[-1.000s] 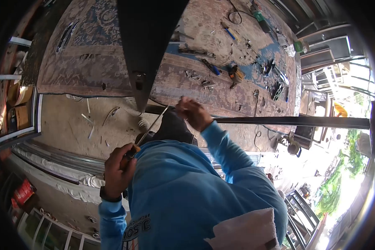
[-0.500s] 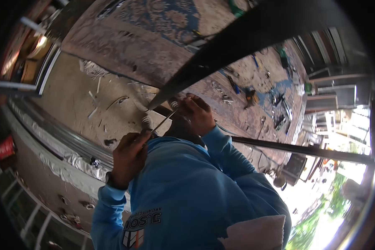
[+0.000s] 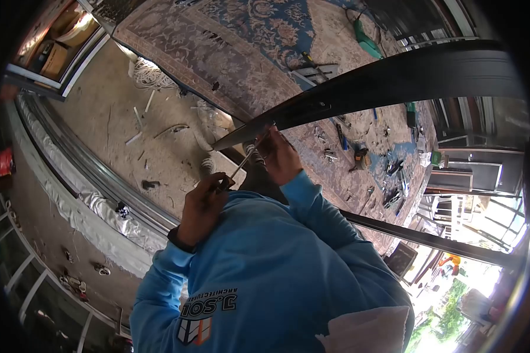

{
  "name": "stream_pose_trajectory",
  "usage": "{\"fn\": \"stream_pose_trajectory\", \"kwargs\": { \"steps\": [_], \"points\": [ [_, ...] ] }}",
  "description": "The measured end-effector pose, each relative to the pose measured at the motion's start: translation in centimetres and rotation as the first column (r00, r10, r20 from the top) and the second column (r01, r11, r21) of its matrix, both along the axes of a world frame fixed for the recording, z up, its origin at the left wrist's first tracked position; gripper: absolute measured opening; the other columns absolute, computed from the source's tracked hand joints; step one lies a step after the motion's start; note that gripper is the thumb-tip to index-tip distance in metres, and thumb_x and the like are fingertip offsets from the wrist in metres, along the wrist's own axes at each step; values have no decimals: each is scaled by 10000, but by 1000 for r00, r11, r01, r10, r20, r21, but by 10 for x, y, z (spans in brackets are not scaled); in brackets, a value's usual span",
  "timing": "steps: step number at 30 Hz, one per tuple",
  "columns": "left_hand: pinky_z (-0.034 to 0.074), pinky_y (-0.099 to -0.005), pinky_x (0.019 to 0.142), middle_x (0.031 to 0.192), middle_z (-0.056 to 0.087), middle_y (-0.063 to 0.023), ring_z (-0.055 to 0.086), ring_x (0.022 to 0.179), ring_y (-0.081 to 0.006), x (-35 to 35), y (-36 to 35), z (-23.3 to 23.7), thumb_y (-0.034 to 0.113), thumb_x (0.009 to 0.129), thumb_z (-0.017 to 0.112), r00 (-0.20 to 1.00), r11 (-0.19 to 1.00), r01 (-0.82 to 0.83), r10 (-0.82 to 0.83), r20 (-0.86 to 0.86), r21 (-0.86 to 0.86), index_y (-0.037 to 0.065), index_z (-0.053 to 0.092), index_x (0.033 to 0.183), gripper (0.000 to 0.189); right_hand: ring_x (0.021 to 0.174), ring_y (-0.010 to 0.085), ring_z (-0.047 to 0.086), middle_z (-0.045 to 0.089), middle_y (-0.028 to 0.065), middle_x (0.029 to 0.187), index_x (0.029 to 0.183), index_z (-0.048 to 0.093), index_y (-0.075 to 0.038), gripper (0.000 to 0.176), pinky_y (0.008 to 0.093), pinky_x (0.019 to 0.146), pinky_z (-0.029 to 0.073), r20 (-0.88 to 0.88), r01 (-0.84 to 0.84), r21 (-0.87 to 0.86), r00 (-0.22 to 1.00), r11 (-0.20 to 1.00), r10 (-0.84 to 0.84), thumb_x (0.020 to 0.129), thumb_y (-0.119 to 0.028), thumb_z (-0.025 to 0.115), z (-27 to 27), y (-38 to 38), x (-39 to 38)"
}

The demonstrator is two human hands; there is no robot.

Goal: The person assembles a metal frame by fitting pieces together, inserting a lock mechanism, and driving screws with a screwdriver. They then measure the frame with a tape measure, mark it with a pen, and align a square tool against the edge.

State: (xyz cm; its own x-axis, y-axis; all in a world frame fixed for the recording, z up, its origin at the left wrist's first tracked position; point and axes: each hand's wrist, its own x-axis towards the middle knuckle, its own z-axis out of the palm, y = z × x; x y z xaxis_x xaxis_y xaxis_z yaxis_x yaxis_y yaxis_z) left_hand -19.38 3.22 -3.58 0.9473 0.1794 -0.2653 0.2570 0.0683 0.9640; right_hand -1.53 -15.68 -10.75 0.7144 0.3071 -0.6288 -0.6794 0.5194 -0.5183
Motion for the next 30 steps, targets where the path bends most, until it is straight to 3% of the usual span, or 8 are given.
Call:
{"fn": "stream_pose_trajectory", "kwargs": {
  "steps": [4,13,16,17,20,22,26,30],
  "points": [
    [531,-256,779,1148,724,-85,639,898,-91,-1,-1,-6,85,984,659,994,983,-57,39,-104,-174,6,614,1329,357,935,245,684,684,118,1045,1167,638,-19,231,390,857,576,20,8,18,1000,1000,-8,1057,-222,619,9,4,1],
    [497,-222,665,1158,710,-63,589,768,-49,9,3,-2,92,985,671,981,971,-58,12,-192,-233,-4,610,1356,389,937,247,689,682,125,1019,1159,643,-8,221,377,827,589,28,35,55,999,998,-36,1048,-199,631,-3,2,4],
    [430,-212,580,865,643,9,550,676,-40,16,4,0,142,984,673,970,966,-76,13,-244,-248,23,602,1393,432,963,264,690,670,119,1020,1171,643,-19,254,384,850,593,78,40,-227,997,973,-23,988,-185,705,11,-7,-3],
    [436,-212,583,905,670,-9,558,683,-41,17,6,-1,133,982,677,967,956,-86,12,-254,-280,11,608,1381,422,968,271,700,683,125,1019,1154,655,-19,272,385,853,592,313,141,-356,950,924,-24,953,-184,736,16,-4,-1],
    [441,-213,576,958,723,-45,576,681,-48,18,8,-8,121,980,686,959,923,-116,9,-282,-367,-12,621,1357,405,970,284,729,723,143,1010,1099,689,-18,317,387,853,591,705,345,-606,650,717,283,855,-179,812,12,-8,16],
    [426,-212,550,905,720,-43,582,651,-57,21,8,-11,137,982,688,955,903,-129,2,-296,-410,-11,624,1355,407,953,285,749,751,156,997,1057,710,-14,328,384,841,590,605,264,-790,479,553,636,804,-177,840,-9,-30,43],
    [413,-224,488,891,724,-65,597,605,-86,28,7,-10,169,985,681,944,893,-154,7,-329,-423,-15,622,1345,409,991,185,744,779,115,1067,1122,703,13,342,339,883,581,537,221,-839,492,498,686,820,-75,837,-3,-35,49],
    [419,-231,491,901,703,-70,602,611,-105,30,8,-3,187,996,636,913,855,-192,-23,-407,-481,-12,600,1370,425,933,223,759,784,131,1006,1045,733,7,289,354,834,589,540,270,-840,502,470,675,808,-119,840,1,-30,47]
  ]
}}
